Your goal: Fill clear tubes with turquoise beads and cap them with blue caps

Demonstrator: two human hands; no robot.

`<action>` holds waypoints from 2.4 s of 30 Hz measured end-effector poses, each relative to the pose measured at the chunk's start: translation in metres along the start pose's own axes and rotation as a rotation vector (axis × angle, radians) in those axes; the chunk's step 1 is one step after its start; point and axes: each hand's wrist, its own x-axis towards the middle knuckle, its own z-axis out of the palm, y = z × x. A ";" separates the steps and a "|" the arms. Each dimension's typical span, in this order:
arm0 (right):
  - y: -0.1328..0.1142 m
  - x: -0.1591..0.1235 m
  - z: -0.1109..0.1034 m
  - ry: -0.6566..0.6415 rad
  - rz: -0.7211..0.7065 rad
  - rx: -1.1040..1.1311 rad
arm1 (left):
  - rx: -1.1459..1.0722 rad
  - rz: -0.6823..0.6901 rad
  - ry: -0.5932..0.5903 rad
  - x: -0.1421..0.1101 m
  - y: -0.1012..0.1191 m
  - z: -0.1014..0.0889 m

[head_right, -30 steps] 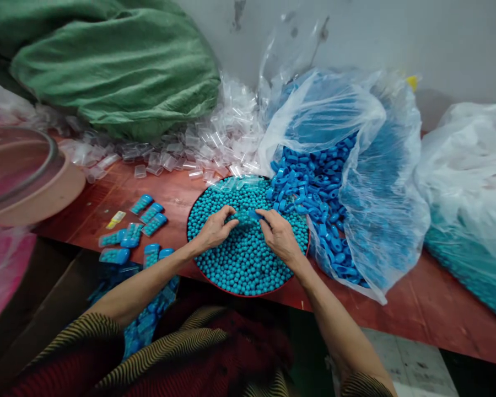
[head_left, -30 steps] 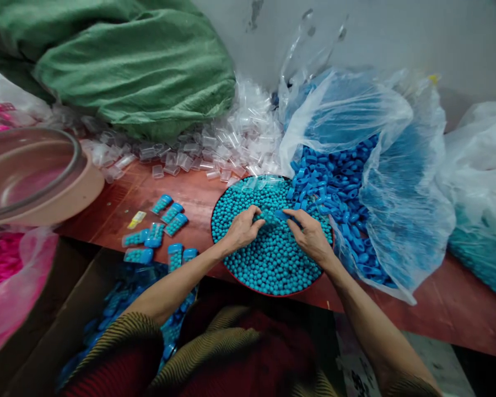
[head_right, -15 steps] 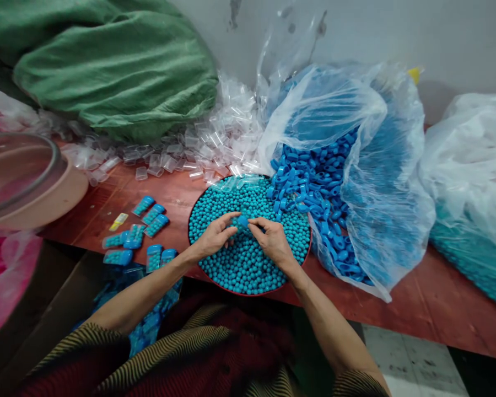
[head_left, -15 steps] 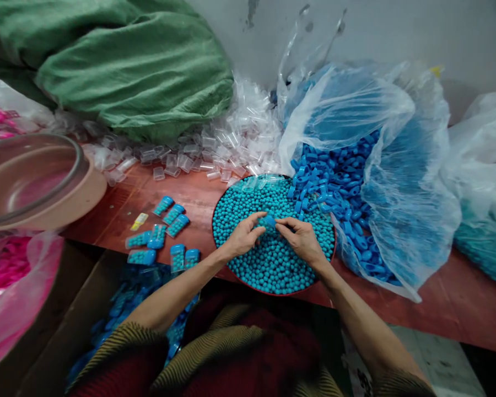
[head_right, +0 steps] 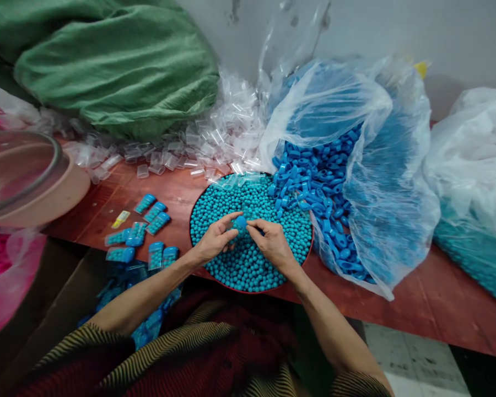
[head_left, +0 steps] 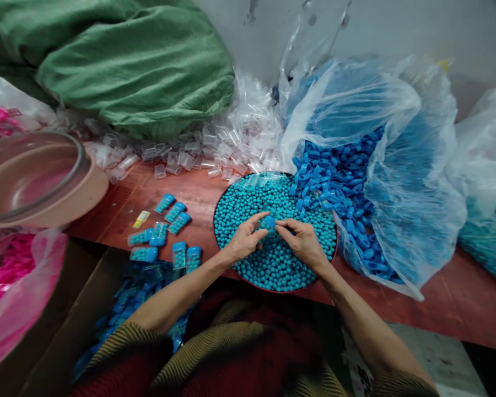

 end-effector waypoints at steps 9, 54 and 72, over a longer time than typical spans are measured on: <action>0.008 -0.012 0.005 0.166 0.140 0.145 | 0.094 0.048 0.015 0.001 0.009 0.003; 0.003 -0.007 -0.011 -0.091 0.296 0.494 | 0.113 0.057 -0.123 -0.015 0.004 -0.001; -0.006 -0.032 0.043 0.119 -0.249 -0.473 | -0.027 0.116 0.090 -0.023 0.008 0.020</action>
